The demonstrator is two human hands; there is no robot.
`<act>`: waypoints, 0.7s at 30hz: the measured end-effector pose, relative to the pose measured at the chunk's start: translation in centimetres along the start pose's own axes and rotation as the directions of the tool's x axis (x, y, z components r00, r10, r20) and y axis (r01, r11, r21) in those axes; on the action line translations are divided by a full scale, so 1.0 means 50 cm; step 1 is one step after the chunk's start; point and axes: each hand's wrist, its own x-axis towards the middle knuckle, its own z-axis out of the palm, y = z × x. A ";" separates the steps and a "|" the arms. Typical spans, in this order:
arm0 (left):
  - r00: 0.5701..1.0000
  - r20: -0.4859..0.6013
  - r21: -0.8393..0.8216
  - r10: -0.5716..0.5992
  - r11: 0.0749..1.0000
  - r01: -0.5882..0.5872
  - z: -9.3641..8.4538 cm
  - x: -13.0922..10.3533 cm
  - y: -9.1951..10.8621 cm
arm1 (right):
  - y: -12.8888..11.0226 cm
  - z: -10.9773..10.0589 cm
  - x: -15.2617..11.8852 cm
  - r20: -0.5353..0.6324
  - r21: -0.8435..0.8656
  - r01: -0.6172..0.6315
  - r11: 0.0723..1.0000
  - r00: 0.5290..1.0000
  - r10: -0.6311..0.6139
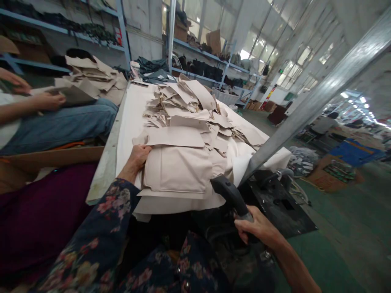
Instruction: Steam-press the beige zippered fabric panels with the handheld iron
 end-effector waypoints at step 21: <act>0.988 -0.137 0.049 0.070 0.997 -0.064 0.012 0.020 -0.015 | 0.097 -0.009 -0.034 -0.071 -0.112 0.043 0.993 0.996 -0.051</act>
